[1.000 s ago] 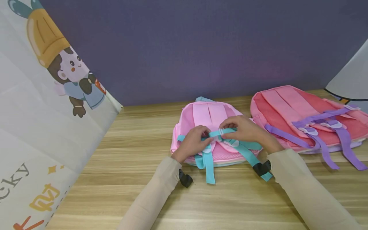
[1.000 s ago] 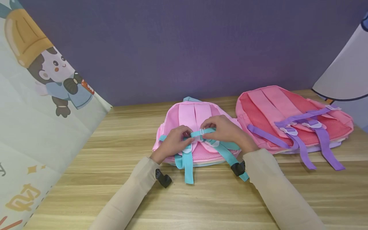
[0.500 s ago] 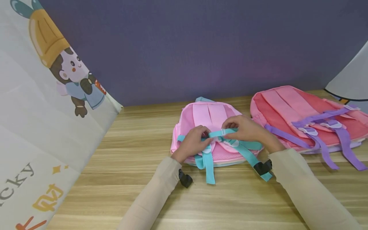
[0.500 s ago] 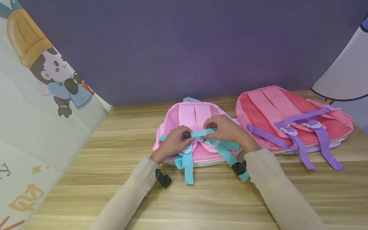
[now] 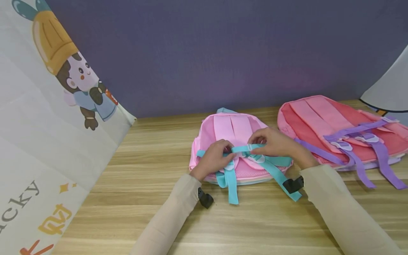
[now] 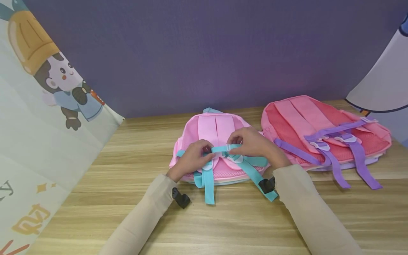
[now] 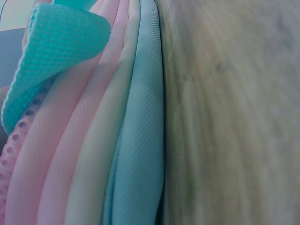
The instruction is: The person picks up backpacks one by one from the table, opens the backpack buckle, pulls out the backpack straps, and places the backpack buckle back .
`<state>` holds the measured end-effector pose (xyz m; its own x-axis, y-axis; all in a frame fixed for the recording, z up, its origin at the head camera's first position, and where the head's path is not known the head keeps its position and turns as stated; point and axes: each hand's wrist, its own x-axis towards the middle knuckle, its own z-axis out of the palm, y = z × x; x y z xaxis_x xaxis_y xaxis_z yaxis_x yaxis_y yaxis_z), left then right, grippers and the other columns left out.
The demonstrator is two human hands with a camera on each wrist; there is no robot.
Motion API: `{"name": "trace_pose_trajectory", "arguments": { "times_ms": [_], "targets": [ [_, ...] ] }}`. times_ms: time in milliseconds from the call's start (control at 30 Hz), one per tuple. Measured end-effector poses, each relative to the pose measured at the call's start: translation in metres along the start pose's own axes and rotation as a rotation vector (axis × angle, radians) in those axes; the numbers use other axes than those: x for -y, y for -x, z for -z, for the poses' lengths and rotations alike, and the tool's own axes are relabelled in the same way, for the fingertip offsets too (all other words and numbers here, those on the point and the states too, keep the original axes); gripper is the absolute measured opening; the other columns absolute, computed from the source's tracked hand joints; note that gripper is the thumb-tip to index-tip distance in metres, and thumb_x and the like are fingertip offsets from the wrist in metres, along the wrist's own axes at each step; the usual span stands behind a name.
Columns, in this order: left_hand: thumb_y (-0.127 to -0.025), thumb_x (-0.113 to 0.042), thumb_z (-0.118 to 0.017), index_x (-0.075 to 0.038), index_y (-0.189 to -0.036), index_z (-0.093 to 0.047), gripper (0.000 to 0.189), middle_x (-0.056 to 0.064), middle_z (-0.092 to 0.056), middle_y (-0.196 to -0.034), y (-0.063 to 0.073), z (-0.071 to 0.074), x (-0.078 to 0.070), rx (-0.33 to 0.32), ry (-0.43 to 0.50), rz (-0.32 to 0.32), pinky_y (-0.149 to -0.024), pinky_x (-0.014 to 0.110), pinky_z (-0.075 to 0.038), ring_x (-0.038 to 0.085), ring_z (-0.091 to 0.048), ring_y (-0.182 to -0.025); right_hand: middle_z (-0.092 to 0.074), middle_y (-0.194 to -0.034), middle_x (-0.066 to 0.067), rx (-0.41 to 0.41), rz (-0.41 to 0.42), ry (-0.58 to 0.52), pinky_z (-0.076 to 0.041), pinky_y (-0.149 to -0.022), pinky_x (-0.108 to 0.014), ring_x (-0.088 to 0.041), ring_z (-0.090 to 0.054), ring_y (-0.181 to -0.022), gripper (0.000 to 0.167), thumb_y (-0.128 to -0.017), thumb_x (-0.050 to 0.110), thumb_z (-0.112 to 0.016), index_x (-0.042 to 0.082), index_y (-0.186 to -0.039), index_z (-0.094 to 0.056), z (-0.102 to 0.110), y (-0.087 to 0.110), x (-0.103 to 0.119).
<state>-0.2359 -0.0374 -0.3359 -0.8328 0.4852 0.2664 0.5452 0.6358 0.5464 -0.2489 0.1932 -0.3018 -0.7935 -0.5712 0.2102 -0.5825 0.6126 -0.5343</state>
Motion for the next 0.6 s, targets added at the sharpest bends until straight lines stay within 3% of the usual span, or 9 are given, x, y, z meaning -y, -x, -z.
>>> {"name": "trace_pose_trajectory", "arguments": {
  "times_ms": [600],
  "targets": [
    [-0.090,-0.018,-0.064,-0.004,-0.101,-0.065,0.017,0.007,-0.064,-0.096,0.0002,-0.0001,0.0004,0.002,0.007,-0.003,-0.082,0.028,-0.049,0.018,-0.060,-0.090,-0.064,-0.081,0.002,0.035,-0.014,-0.001,-0.053,-0.075,-0.031,-0.012,-0.058,-0.076,0.021,-0.076,0.017,-0.080,0.009,-0.094,-0.070,0.0073,0.0031,0.0002]
  ]
}}
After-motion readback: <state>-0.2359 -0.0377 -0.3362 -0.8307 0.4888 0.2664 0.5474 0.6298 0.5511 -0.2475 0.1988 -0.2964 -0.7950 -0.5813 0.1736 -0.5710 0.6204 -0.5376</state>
